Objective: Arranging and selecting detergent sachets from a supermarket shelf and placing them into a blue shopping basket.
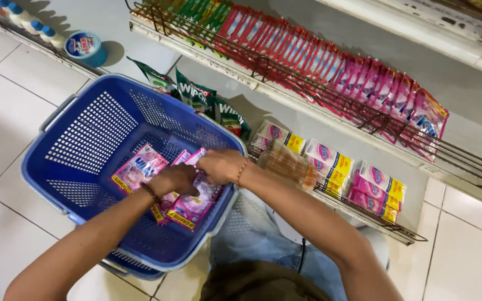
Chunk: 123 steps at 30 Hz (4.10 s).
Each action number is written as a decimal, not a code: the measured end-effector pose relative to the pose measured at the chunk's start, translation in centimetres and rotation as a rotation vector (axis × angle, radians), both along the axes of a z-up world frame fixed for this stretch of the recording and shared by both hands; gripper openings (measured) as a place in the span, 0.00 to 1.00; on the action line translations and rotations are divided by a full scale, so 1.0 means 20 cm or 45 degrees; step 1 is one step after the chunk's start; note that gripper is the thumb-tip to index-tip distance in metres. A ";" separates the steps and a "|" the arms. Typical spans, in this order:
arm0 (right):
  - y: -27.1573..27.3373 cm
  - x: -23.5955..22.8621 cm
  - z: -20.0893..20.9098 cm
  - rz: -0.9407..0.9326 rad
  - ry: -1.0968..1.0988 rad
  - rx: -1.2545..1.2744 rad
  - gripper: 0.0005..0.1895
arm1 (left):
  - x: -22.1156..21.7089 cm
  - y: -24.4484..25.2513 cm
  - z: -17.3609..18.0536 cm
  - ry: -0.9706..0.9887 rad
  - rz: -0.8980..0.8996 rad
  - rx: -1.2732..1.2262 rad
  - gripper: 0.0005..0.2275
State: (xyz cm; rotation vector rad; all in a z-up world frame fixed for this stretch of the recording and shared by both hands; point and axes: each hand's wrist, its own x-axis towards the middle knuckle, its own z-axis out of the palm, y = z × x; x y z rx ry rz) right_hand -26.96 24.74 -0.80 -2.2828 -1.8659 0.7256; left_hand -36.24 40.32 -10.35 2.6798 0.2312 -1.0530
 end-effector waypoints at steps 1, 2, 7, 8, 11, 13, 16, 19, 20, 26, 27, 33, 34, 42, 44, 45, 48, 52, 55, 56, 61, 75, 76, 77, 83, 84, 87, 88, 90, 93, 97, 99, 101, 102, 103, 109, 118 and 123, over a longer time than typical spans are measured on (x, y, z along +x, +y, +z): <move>0.01 -0.01 -0.03 -0.024 -0.032 -0.147 0.16 | 0.00 0.01 -0.08 0.005 -0.048 0.007 0.24; 0.02 0.00 -0.06 -0.045 -0.070 -0.292 0.18 | 0.00 0.02 -0.15 0.004 -0.094 0.015 0.23; 0.01 0.00 0.02 -0.152 0.002 -0.249 0.23 | 0.02 0.06 -0.11 -0.183 -0.090 0.003 0.12; 0.00 0.00 0.01 -0.171 0.060 -0.146 0.25 | 0.03 0.05 -0.02 -0.163 -0.124 -0.077 0.11; 0.00 0.06 -0.15 -0.123 0.096 0.193 0.24 | 0.06 0.10 0.02 -0.280 -0.199 -0.133 0.10; -0.02 0.07 -0.09 -0.116 0.083 0.322 0.19 | 0.05 0.09 0.30 -0.379 -0.182 -0.148 0.09; -0.09 0.07 0.09 -0.155 0.135 0.551 0.13 | 0.01 0.07 0.64 -0.527 -0.095 -0.166 0.09; -0.18 0.07 0.26 -0.257 0.260 0.766 0.10 | -0.04 0.00 0.93 -0.701 0.077 -0.242 0.10; -0.22 0.08 0.30 -0.316 0.322 0.880 0.10 | -0.06 -0.03 1.03 -0.819 0.179 -0.319 0.11; -0.44 0.07 0.52 -0.655 0.284 1.331 0.08 | -0.05 -0.17 1.20 -1.002 0.510 -0.190 0.26; -0.48 0.07 0.53 -0.659 0.276 1.338 0.08 | -0.01 -0.21 1.18 -1.007 0.501 -0.190 0.26; -0.72 0.03 0.53 -0.543 -0.060 1.502 0.08 | 0.25 -0.43 0.82 -0.783 0.737 -1.371 0.25; -0.76 0.03 0.52 -0.499 -0.110 1.486 0.09 | 0.28 -0.48 0.77 -0.837 0.745 -1.489 0.20; -1.13 0.06 0.55 -0.504 -0.148 1.521 0.13 | 0.47 -0.75 0.76 -0.996 0.397 -1.327 0.12; -1.23 0.09 0.53 -0.857 -0.100 1.519 0.14 | 0.51 -0.82 0.79 -0.930 0.320 -1.310 0.12; -1.28 0.15 0.50 -0.870 -0.111 1.521 0.14 | 0.54 -0.86 0.79 -0.923 0.305 -1.315 0.12; -1.44 0.26 0.43 -1.098 0.204 1.499 0.19 | 0.61 -1.00 0.78 -0.894 0.144 -1.403 0.11; -1.63 0.29 0.38 -1.212 0.750 1.422 0.24 | 0.74 -1.19 0.74 -0.751 -0.017 -1.449 0.12; -1.75 0.32 0.38 -1.322 0.815 1.423 0.25 | 0.85 -1.35 0.74 -0.737 -0.082 -1.319 0.12; -1.79 0.32 0.39 -1.378 0.793 1.446 0.24 | 0.88 -1.40 0.74 -0.781 -0.125 -1.219 0.12; -2.01 0.46 0.41 -1.495 0.611 1.548 0.24 | 1.09 -1.68 0.85 -0.891 -0.162 -1.359 0.09; -2.31 1.05 0.37 -1.640 -0.230 1.365 0.29 | 1.64 -2.14 0.77 -1.525 -0.031 -1.047 0.05; -2.31 1.06 0.38 -1.731 -0.263 1.202 0.29 | 1.64 -2.14 0.78 -1.470 -0.021 -0.969 0.04; -2.30 1.07 0.39 -1.816 -0.295 1.036 0.29 | 1.64 -2.13 0.79 -1.415 -0.011 -0.892 0.03; -2.39 1.25 0.18 -1.712 -0.450 0.658 0.29 | 1.70 -2.12 0.69 -1.135 -0.039 -0.693 0.03; -2.39 1.26 0.17 -1.713 -0.451 0.658 0.29 | 1.68 -2.12 0.72 -1.135 -0.040 -0.694 0.03; -2.41 1.28 0.12 -1.667 -0.461 0.515 0.28 | 1.64 -2.12 0.76 -1.030 -0.003 -0.696 0.06; -2.41 1.29 0.11 -1.669 -0.458 0.446 0.30 | 1.63 -2.12 0.76 -1.046 -0.013 -0.685 0.08; -2.40 1.30 0.11 -1.667 -0.454 0.376 0.31 | 1.63 -2.11 0.74 -1.061 -0.019 -0.674 0.09; -2.37 1.28 0.16 -1.677 -0.424 0.245 0.33 | 1.65 -2.10 0.70 -1.150 -0.054 -0.670 0.11; -2.35 1.30 0.16 -1.603 -0.400 0.257 0.39 | 1.65 -2.09 0.72 -1.084 -0.090 -0.584 0.12; -2.33 1.29 0.17 -1.570 -0.396 0.272 0.41 | 1.65 -2.08 0.72 -1.039 -0.097 -0.560 0.12; -2.30 1.29 0.19 -1.529 -0.350 0.195 0.45 | 1.66 -2.07 0.69 -1.081 -0.075 -0.530 0.12; -2.27 1.26 0.23 -1.529 -0.347 0.198 0.45 | 1.68 -2.05 0.67 -1.080 -0.076 -0.527 0.12; -2.23 1.23 0.27 -1.546 -0.305 0.156 0.45 | 1.69 -2.04 0.66 -1.139 -0.062 -0.466 0.12; -2.17 1.22 0.29 -1.589 -0.222 0.081 0.42 | 1.69 -2.01 0.68 -1.162 -0.070 -0.230 0.12; -2.13 1.28 0.25 -1.486 -0.322 -0.041 0.36 | 1.68 -2.00 0.71 -1.012 0.030 -0.263 0.11; -2.11 1.32 0.20 -1.442 -0.348 -0.063 0.35 | 1.69 -1.97 0.70 -0.978 0.052 -0.251 0.12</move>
